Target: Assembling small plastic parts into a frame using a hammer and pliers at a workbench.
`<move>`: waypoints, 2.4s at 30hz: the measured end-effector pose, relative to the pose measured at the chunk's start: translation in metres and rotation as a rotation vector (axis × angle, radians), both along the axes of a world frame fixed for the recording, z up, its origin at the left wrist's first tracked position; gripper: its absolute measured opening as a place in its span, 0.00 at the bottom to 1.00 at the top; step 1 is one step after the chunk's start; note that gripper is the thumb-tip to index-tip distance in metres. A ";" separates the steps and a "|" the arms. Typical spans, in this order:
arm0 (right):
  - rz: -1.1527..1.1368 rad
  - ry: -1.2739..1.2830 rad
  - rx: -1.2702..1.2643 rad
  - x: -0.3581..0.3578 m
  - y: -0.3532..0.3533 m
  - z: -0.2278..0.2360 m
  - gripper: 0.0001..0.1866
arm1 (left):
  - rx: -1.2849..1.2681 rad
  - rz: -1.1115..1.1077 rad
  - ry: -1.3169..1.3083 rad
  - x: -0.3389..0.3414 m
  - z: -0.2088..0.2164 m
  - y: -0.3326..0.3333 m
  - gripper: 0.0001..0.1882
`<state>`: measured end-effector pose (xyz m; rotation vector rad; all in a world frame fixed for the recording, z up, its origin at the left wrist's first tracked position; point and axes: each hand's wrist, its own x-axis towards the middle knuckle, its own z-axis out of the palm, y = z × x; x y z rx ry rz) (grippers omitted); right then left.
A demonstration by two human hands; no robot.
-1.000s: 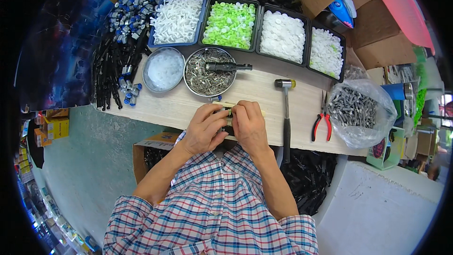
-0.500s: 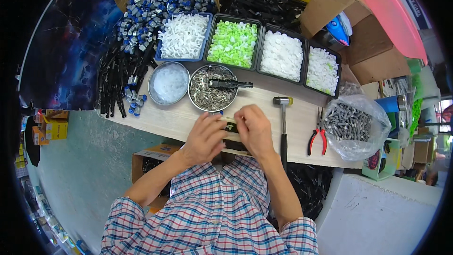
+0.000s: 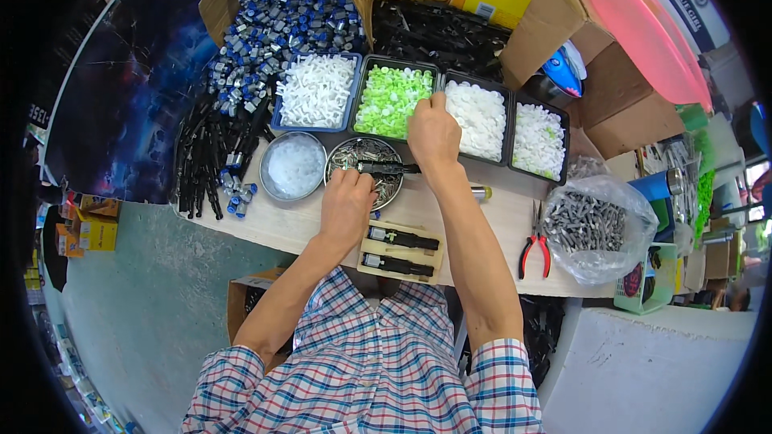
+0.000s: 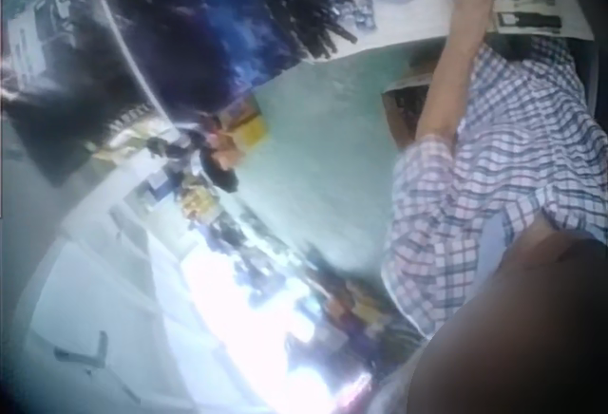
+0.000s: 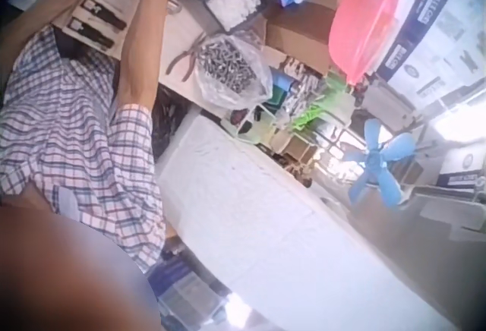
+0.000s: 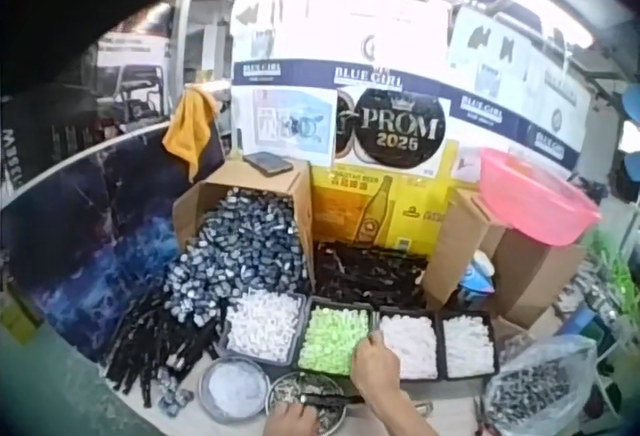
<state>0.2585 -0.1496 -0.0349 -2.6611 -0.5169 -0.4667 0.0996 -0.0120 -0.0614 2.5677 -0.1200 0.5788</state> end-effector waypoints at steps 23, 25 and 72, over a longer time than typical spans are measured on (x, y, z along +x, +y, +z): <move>0.200 0.533 1.059 -0.202 -0.028 0.004 0.03 | -1.441 -0.199 0.651 -0.062 0.048 -0.002 0.06; 0.168 0.592 1.163 -0.214 -0.032 0.001 0.04 | -1.441 -0.218 0.697 -0.070 0.045 -0.003 0.06; 0.461 0.231 0.616 -0.221 -0.055 0.008 0.13 | -1.225 -0.145 0.772 -0.077 0.045 -0.006 0.08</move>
